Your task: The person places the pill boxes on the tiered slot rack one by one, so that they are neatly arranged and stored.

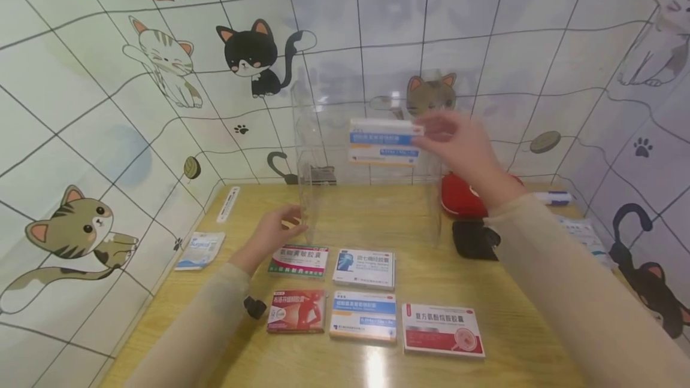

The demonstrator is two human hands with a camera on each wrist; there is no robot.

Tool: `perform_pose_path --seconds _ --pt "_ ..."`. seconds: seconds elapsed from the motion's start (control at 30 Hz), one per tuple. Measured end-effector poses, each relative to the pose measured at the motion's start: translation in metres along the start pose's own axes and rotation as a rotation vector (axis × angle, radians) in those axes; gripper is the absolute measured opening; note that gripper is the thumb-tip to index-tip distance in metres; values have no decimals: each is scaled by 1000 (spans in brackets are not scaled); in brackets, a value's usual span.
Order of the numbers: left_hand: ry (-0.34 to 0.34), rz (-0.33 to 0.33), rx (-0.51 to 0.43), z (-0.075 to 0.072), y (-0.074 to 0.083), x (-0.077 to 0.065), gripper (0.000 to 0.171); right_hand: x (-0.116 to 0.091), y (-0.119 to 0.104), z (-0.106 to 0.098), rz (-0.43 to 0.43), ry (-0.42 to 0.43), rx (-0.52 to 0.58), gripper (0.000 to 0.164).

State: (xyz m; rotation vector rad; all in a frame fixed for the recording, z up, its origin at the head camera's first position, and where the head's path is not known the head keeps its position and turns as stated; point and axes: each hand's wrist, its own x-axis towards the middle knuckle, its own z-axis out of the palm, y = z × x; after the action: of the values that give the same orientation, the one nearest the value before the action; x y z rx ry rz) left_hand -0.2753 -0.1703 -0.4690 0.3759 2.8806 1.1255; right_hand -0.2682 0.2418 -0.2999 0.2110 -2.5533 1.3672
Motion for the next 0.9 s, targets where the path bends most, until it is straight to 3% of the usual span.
perform_pose_path --seconds 0.2,0.43,0.77,0.9 --pt "-12 33 -9 0 6 4 51 55 -36 9 -33 115 89 41" --pt "14 17 6 1 3 -2 49 108 -57 34 -96 145 157 35" --pt "19 37 22 2 2 -4 48 137 -55 68 -171 204 131 31" --pt "23 32 35 1 1 -2 48 143 -58 76 -221 170 106 31"
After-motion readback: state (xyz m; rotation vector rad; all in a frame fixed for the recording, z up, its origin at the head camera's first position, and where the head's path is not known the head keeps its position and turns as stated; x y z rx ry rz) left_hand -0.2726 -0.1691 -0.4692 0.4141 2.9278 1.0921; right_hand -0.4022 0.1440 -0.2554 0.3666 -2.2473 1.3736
